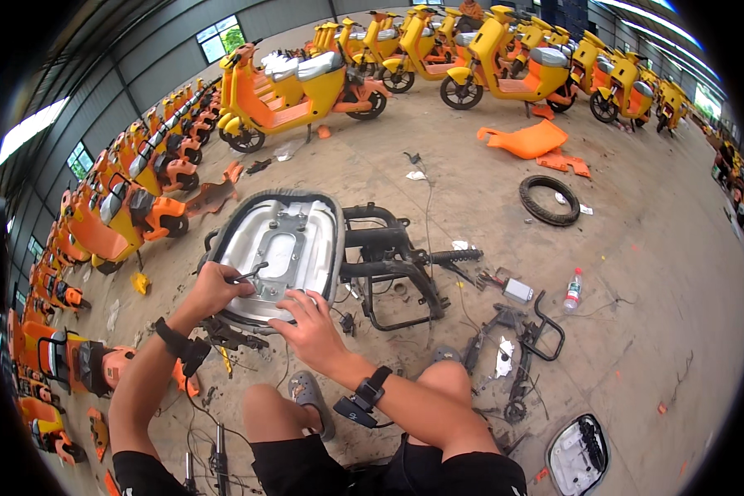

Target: The person assembles a motorcycle seat by hand while sitting on a workshop floor, inserting and tightening bolts into a metal frame attached to the underside of the seat.

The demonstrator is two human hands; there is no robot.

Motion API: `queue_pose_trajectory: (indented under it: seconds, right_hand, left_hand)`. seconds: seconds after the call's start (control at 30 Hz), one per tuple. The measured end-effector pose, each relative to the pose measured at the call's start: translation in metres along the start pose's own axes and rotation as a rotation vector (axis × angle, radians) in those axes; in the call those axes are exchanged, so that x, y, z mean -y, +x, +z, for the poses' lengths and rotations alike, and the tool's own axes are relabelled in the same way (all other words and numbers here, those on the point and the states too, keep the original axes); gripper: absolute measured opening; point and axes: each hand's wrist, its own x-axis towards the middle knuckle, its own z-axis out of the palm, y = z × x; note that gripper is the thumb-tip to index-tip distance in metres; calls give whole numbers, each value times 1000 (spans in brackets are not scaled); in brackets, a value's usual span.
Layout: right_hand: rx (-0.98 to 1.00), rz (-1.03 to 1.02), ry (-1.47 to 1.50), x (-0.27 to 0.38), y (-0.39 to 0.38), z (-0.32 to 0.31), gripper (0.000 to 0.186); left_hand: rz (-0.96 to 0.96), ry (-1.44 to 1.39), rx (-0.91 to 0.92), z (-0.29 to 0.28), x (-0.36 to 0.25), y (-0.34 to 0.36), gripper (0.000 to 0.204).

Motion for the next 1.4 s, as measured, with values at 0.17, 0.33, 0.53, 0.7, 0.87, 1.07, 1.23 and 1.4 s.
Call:
queue_pose_trajectory:
  seconds: [0.17,0.33,0.53,0.7,0.87,1.07,1.23,1.4]
  right_hand:
    - [-9,-3,3,-1,0,-1,25]
    - [-14,-1,3,0,0,-1,25]
    - [-13,18,12,-2,-2,-2,27]
    - [-26,15,23,1,-1,0,28]
    - [-29,25,27,0,-2,0,28]
    - [-30,31,43,2,-2,2,27]
    - [-27,38,34,1,-3,2,27]
    - [-24,56,33,0,-4,2,27]
  left_hand:
    - [9,-31,11,-3,-2,-2,32]
    - [75,27,-141,-4,-2,-19,34]
    - [-63,-192,-150,-20,-7,-35,27]
    - [59,-114,-193,-23,7,-43,25]
    - [49,-5,-177,-17,1,-44,24]
    - [202,44,-164,-14,2,-44,23]
    - [47,99,-83,-11,-34,-49,24]
    - [83,166,0,-3,-19,-39,28]
